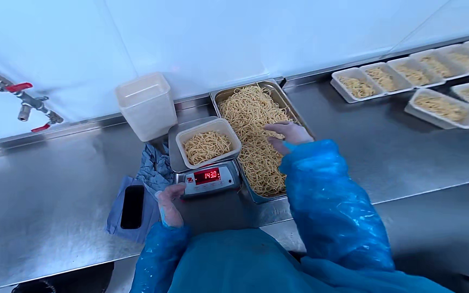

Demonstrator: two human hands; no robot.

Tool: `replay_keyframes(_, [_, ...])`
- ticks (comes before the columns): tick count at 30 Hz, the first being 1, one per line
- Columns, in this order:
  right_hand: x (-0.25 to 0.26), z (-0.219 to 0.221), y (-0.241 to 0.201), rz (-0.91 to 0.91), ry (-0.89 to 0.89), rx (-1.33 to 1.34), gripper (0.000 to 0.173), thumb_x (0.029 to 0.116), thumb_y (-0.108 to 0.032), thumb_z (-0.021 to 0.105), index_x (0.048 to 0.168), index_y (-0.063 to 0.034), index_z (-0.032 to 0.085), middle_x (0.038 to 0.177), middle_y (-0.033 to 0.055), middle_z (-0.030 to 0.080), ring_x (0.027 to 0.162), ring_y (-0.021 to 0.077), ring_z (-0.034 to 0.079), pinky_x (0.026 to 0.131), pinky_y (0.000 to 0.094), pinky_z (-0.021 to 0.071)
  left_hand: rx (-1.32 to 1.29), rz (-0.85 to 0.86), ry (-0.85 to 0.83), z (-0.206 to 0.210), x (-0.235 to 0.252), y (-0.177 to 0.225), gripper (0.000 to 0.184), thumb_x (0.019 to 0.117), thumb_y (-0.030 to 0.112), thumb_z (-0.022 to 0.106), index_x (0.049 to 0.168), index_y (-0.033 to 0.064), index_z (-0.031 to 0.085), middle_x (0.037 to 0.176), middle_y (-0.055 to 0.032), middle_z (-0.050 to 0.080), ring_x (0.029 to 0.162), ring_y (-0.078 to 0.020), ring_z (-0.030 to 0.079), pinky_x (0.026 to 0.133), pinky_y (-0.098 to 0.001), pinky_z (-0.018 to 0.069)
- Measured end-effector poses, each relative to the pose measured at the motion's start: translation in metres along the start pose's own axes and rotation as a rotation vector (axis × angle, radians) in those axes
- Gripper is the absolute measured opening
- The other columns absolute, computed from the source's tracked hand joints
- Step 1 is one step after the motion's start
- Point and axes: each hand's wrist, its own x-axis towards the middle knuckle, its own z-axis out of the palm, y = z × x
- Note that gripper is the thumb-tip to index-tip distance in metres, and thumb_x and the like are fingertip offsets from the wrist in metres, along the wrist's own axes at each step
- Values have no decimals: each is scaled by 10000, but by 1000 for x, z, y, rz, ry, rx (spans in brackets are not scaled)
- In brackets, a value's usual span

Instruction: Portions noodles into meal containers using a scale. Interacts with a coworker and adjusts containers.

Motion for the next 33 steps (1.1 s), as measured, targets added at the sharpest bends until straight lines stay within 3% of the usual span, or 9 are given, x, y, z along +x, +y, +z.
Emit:
replay_keyframes(4, [7,18,-70,-162,82,127,332,985,-159,647,1310,-114,695,1239,197,692,1027,369,704,888,582,569,59,-17,-44,13,-2,10,696,1086,409,141,1076,-54,661,1029,-129,730,943,-169,695,902,-373,565])
replay_keyframes(6, [22,27,-100,-207,-88,59,437,986,-231,659,1419,-189,618,1260,158,696,1067,350,699,920,595,554,33,10,-59,19,-2,11,570,1078,301,222,1042,-50,670,999,-114,735,929,-176,701,884,-359,576])
replay_keyframes(8, [41,37,-122,-149,-359,-122,514,1006,-272,645,1500,-219,518,1329,171,660,1211,392,639,995,649,497,23,24,-58,21,-4,14,508,1063,243,269,1003,-40,686,983,-101,744,922,-170,710,872,-343,584])
replay_keyframes(10, [53,47,-127,-145,-443,-178,375,1015,-190,610,1386,-136,622,1307,174,667,1243,391,617,1017,638,482,22,26,-31,16,-6,18,480,1054,235,309,984,-31,702,964,-86,744,915,-159,709,867,-331,585])
replay_keyframes(12, [52,34,-130,-171,-339,-96,275,1038,-158,568,1280,-111,690,1247,162,694,1187,369,649,996,609,503,22,48,14,7,-3,18,485,1061,259,329,972,-32,706,933,-76,742,886,-143,703,844,-314,580])
replay_keyframes(14, [44,14,-133,-215,-212,-6,274,1045,-154,555,1267,-119,712,1232,156,707,1142,353,674,989,588,511,30,23,79,-1,-5,17,480,1052,241,318,973,-39,701,915,-71,738,867,-130,701,833,-302,581])
replay_keyframes(19, [34,-1,-132,-429,137,225,228,984,-64,617,1158,-62,763,1127,168,742,997,309,725,910,501,572,44,-34,119,-1,-6,16,459,1034,187,301,953,-31,696,919,-62,733,873,-124,693,846,-297,568])
replay_keyframes(29, [22,-6,-133,-453,438,479,224,980,-118,626,1141,-38,758,1069,147,739,874,154,717,813,291,597,20,20,90,4,-8,15,430,1043,198,344,934,15,717,911,-31,738,867,-106,690,846,-290,569])
replay_keyframes(33, [21,-22,-135,-387,412,533,206,984,-108,629,1137,-33,745,1069,130,729,862,121,708,805,269,598,5,40,91,5,-7,15,434,1046,208,348,928,15,719,911,-34,743,875,-109,698,852,-292,574])
